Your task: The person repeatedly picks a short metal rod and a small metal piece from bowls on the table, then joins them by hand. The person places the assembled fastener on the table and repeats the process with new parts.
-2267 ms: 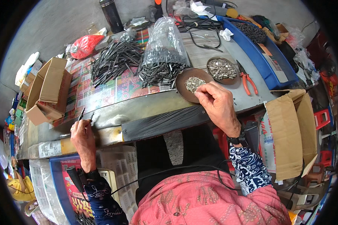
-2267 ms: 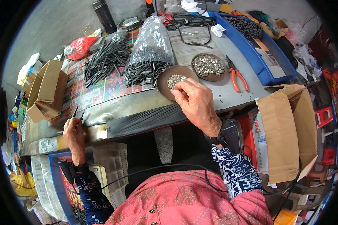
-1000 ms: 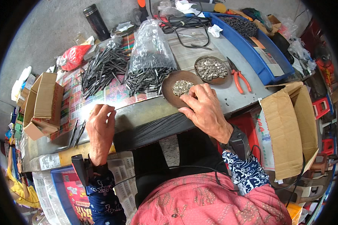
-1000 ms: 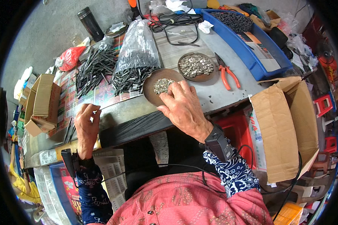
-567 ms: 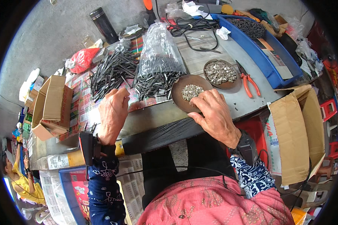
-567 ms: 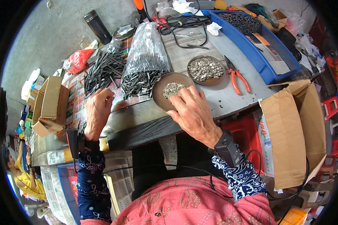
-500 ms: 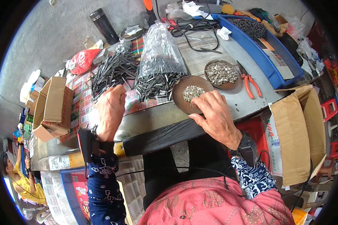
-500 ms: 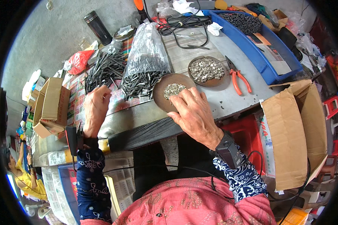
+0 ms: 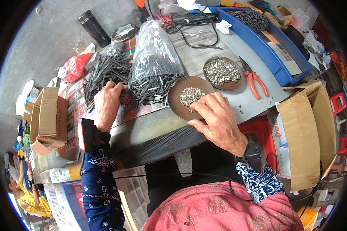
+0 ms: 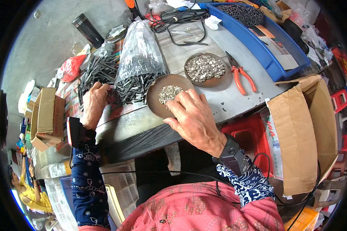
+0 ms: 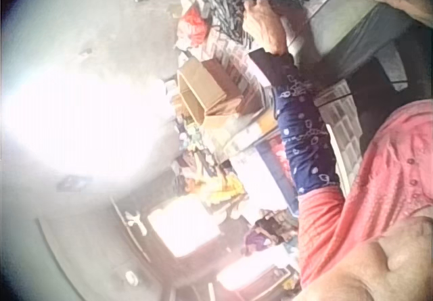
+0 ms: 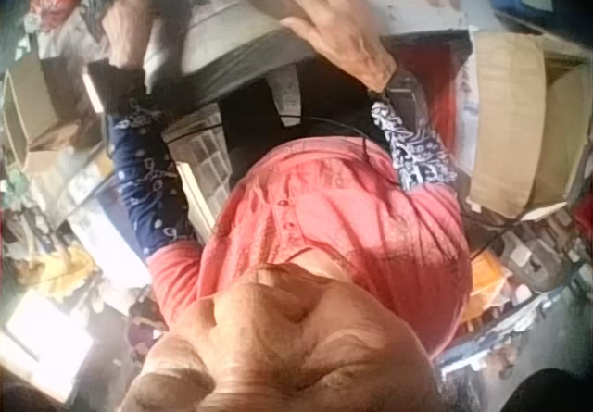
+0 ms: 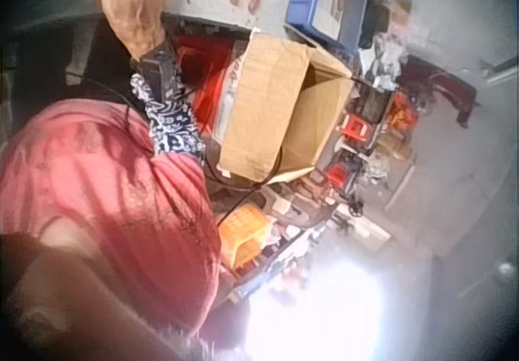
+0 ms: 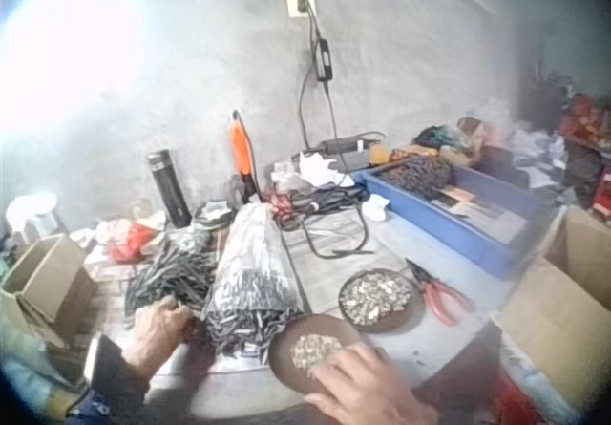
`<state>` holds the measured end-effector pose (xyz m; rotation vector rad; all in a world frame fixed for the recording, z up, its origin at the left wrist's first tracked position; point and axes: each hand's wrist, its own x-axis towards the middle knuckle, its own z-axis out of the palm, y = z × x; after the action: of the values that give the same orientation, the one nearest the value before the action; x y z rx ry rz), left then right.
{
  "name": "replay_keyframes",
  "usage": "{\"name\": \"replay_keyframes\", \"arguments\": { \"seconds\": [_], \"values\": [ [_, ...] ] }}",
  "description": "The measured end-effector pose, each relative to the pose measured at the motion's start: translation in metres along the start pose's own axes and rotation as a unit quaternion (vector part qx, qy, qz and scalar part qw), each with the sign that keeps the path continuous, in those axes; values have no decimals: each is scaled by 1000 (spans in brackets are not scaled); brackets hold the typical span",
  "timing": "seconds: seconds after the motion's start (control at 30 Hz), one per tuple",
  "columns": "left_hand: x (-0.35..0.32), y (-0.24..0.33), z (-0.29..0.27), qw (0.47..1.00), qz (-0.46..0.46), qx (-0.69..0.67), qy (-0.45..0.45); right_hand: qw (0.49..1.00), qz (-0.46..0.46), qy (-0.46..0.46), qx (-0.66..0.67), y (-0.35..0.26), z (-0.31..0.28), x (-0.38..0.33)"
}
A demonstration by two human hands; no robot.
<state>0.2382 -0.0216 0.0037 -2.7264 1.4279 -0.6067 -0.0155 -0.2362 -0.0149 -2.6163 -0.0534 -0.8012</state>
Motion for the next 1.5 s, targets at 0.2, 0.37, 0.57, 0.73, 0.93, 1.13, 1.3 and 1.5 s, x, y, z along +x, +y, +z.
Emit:
{"name": "replay_keyframes", "arguments": {
  "seconds": [0.2, 0.37, 0.57, 0.73, 0.93, 1.13, 1.3, 1.5],
  "values": [
    [-14, 2, -1, 998, 29, -36, 53, 1000, -2, 15, 11, 2, 0, 0],
    [-33, 9, -13, 992, 51, -72, 91, 1000, 3, 13, 8, -2, 1, -1],
    [-52, 28, -34, 965, -35, -218, 139, 1000, -3, 13, 7, -5, 1, 1],
    [-83, 64, -61, 852, -198, -483, 45, 1000, -3, 5, 28, -6, 2, 0],
    [-117, 109, -82, 658, -226, -717, 35, 997, -11, 54, 47, -12, 2, 2],
    [-134, 137, -86, 522, -261, -812, 24, 983, 5, 63, 175, -39, -6, 1],
    [-143, 145, -89, 471, -253, -845, 14, 960, -5, 41, 275, -65, -8, -1],
    [-149, 154, -91, 455, -260, -851, 25, 946, -21, 16, 322, -86, -8, -2]
  ]
}}
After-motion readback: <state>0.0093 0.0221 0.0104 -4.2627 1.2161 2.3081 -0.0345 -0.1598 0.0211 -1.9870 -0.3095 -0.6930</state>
